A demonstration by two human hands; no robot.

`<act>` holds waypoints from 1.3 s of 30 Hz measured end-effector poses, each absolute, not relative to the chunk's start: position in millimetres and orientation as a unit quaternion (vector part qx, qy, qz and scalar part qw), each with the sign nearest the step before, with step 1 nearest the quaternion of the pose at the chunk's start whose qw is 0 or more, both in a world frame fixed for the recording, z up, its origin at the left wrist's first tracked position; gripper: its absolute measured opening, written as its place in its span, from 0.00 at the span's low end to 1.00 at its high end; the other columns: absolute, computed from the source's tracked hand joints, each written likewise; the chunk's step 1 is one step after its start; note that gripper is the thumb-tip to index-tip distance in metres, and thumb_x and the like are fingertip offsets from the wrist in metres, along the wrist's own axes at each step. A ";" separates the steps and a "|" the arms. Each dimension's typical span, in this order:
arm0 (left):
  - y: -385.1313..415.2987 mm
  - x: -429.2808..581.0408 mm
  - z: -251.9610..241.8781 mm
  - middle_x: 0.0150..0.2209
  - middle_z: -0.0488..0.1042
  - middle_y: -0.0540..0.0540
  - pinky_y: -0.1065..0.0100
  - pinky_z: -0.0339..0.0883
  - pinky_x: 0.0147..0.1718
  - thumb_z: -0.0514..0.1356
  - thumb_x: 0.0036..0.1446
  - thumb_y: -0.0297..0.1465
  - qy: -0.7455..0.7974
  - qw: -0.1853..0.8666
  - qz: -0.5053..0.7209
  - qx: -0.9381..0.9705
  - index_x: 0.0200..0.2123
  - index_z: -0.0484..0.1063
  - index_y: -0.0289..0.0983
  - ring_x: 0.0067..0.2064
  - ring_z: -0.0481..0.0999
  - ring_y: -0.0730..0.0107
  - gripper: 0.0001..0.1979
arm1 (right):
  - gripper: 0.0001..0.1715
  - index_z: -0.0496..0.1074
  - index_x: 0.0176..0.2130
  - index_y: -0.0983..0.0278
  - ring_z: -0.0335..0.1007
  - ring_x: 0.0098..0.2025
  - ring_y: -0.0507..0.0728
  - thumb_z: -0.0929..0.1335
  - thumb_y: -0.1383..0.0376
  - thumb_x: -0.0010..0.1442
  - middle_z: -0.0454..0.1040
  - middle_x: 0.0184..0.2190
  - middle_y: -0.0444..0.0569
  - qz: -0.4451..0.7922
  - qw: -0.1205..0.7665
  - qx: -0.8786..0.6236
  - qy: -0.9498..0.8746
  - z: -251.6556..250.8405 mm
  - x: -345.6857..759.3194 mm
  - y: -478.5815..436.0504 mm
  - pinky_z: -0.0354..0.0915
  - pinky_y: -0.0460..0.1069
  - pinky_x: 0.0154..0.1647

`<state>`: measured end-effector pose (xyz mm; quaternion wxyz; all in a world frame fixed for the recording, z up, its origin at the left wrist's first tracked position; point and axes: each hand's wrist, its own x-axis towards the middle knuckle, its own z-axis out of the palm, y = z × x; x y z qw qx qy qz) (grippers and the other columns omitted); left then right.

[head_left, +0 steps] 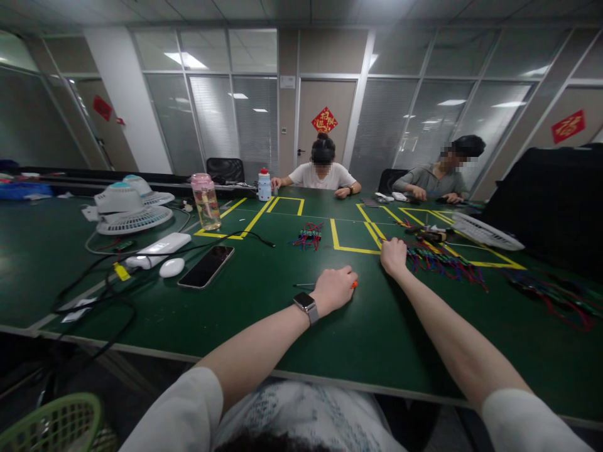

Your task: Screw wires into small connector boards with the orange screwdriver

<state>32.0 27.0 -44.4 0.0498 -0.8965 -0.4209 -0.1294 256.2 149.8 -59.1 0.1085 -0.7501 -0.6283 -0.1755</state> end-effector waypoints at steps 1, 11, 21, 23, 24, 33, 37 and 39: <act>27.2 32.1 -44.7 0.42 0.71 0.43 0.62 0.70 0.36 0.51 0.62 0.30 -0.421 0.049 -0.129 -0.896 0.41 0.70 0.38 0.39 0.77 0.62 0.09 | 0.21 0.75 0.42 0.82 0.68 0.47 0.72 0.56 0.79 0.60 0.70 0.43 0.78 -0.181 0.108 -0.756 -0.620 -59.9 256.1 149.9 0.61 0.58 0.43; 28.1 32.2 -45.4 0.43 0.71 0.43 0.61 0.70 0.36 0.51 0.63 0.30 -0.418 0.052 -0.128 -0.898 0.42 0.70 0.38 0.38 0.77 0.62 0.10 | 0.19 0.76 0.41 0.77 0.71 0.43 0.65 0.58 0.78 0.61 0.73 0.39 0.70 -0.191 0.094 -0.788 -0.578 -56.3 258.3 154.7 0.63 0.51 0.38; 28.8 31.6 -47.1 0.43 0.71 0.44 0.61 0.71 0.36 0.50 0.63 0.30 -0.413 0.057 -0.135 -0.899 0.42 0.70 0.38 0.38 0.77 0.62 0.10 | 0.21 0.76 0.42 0.76 0.71 0.43 0.66 0.57 0.78 0.61 0.73 0.40 0.69 -0.195 0.092 -0.791 -0.573 -56.3 252.9 156.5 0.62 0.51 0.38; 29.0 31.5 -47.5 0.42 0.71 0.44 0.61 0.71 0.35 0.50 0.62 0.30 -0.410 0.061 -0.138 -0.899 0.41 0.70 0.38 0.38 0.77 0.61 0.10 | 0.21 0.76 0.42 0.77 0.71 0.44 0.67 0.57 0.78 0.62 0.73 0.40 0.70 -0.201 0.092 -0.786 -0.577 -57.1 250.4 156.0 0.62 0.53 0.39; 29.2 31.5 -47.6 0.42 0.71 0.44 0.61 0.71 0.34 0.50 0.62 0.30 -0.409 0.062 -0.140 -0.900 0.41 0.70 0.38 0.37 0.77 0.61 0.10 | 0.21 0.76 0.42 0.77 0.71 0.45 0.67 0.57 0.78 0.62 0.73 0.41 0.70 -0.203 0.093 -0.783 -0.580 -57.2 249.4 155.9 0.62 0.53 0.40; 30.1 31.9 -48.7 0.41 0.71 0.44 0.61 0.70 0.32 0.52 0.62 0.31 -0.404 0.067 -0.149 -0.900 0.40 0.70 0.37 0.36 0.77 0.61 0.09 | 0.21 0.77 0.40 0.78 0.71 0.46 0.68 0.56 0.79 0.61 0.73 0.41 0.73 -0.189 0.100 -0.785 -0.581 -53.6 254.8 152.8 0.62 0.54 0.41; 30.7 32.5 -50.2 0.41 0.71 0.44 0.62 0.70 0.32 0.52 0.61 0.31 -0.408 0.067 -0.150 -0.898 0.40 0.70 0.37 0.36 0.77 0.61 0.08 | 0.18 0.76 0.41 0.77 0.71 0.48 0.67 0.59 0.78 0.60 0.74 0.41 0.71 -0.171 0.115 -0.795 -0.571 -52.0 258.2 150.5 0.63 0.54 0.44; 30.7 32.8 -50.7 0.41 0.71 0.44 0.62 0.70 0.33 0.52 0.62 0.31 -0.410 0.067 -0.151 -0.897 0.40 0.70 0.38 0.37 0.77 0.61 0.08 | 0.16 0.76 0.41 0.77 0.71 0.48 0.67 0.61 0.77 0.60 0.74 0.41 0.71 -0.157 0.128 -0.799 -0.566 -51.1 260.5 150.6 0.64 0.54 0.44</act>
